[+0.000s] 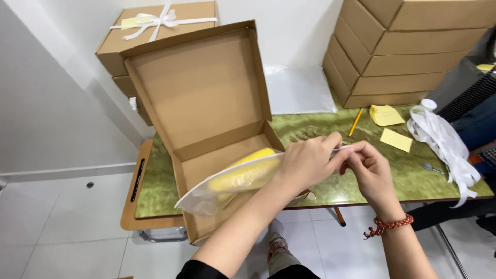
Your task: The person unpacks a yellow t-shirt from a box, hangs it on a rack, and then packs a black t-shirt into a box. They also tie a ribbon around a box and place a sticky note on it.
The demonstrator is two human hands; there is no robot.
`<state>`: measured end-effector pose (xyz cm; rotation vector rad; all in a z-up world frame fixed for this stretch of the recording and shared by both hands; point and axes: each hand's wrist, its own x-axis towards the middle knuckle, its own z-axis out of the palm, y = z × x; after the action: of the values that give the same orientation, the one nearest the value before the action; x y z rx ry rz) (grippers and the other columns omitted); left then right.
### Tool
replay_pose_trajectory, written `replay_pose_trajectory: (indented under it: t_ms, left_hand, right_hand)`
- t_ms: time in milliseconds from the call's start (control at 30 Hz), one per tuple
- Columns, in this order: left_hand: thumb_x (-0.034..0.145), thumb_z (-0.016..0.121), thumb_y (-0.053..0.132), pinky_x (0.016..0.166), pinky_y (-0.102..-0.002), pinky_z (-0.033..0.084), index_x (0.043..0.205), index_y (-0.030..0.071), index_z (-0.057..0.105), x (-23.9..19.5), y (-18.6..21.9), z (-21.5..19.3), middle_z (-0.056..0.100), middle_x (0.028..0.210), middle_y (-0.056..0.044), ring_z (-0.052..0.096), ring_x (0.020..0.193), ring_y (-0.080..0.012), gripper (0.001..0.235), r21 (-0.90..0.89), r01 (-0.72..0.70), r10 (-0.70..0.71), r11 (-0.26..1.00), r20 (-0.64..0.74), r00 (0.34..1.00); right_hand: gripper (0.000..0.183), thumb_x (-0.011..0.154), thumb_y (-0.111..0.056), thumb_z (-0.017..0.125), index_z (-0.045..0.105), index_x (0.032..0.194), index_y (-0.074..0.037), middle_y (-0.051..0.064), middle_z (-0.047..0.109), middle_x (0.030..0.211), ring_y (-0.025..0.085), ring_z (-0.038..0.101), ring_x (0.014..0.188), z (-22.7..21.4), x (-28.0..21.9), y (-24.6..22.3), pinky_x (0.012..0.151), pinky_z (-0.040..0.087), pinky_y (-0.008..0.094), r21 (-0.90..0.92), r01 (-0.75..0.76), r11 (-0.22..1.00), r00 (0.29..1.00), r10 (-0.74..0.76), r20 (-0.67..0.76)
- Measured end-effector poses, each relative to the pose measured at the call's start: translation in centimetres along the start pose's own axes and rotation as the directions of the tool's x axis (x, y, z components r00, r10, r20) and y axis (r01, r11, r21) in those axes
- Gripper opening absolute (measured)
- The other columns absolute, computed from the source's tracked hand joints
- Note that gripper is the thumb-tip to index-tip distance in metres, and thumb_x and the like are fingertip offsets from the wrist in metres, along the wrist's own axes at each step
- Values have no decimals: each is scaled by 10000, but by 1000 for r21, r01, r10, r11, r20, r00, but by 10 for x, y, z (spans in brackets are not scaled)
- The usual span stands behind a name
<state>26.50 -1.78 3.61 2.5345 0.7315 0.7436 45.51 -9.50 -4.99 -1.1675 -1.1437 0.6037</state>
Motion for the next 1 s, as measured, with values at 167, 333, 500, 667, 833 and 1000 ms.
replay_pose_trajectory:
  t_ms: [167,333,500,667,833,1000]
  left_hand:
    - [1089,358,516,693,-520,601,1006,219,562,6,-11,27,725,909,-64,771,769,-382,370,111,-76,86,991,-87,992]
    - [1094,472,384,632,-374,598,886,215,566,0,-16,16,641,767,15,747,738,-255,284,179,-138,178,974,-230,957]
    - [1078,513,393,596,-322,561,796,230,516,-20,-33,15,584,712,17,720,725,-201,326,198,-87,146,976,-309,940]
    - [1064,558,370,621,-338,572,798,223,564,-70,-70,-7,618,720,4,727,775,-212,304,246,-35,101,969,-260,960]
    - [1062,595,333,664,-347,593,832,210,621,-145,-92,-63,686,769,-8,746,851,-222,262,288,-1,55,957,-180,982]
    - [1076,638,317,512,-325,396,749,164,551,-214,-92,-112,538,662,44,498,605,-153,372,342,132,-62,930,-210,976]
  right_hand:
    - [163,1133,-73,526,654,1114,26,145,719,741,200,665,673,0,-1,2,692,586,366,-5,17,1000,1000,-17,21]
    - [203,1128,-107,553,674,1015,10,93,581,621,167,517,606,25,1,-11,613,494,296,21,25,999,999,-24,-38]
    - [183,1149,-115,520,628,1027,-33,-26,448,656,72,442,630,50,9,-13,625,388,221,253,-66,965,989,97,-112]
    - [165,1155,-149,530,557,1008,-79,-52,314,700,78,351,634,40,39,19,617,332,222,367,-109,924,976,169,-136]
    - [189,1176,-169,539,534,995,-116,-60,262,714,83,324,636,41,60,39,621,321,220,402,-144,904,968,213,-133]
    - [322,1144,-201,616,500,846,-160,-47,362,710,85,367,649,22,87,82,613,333,214,568,-200,799,947,307,-99]
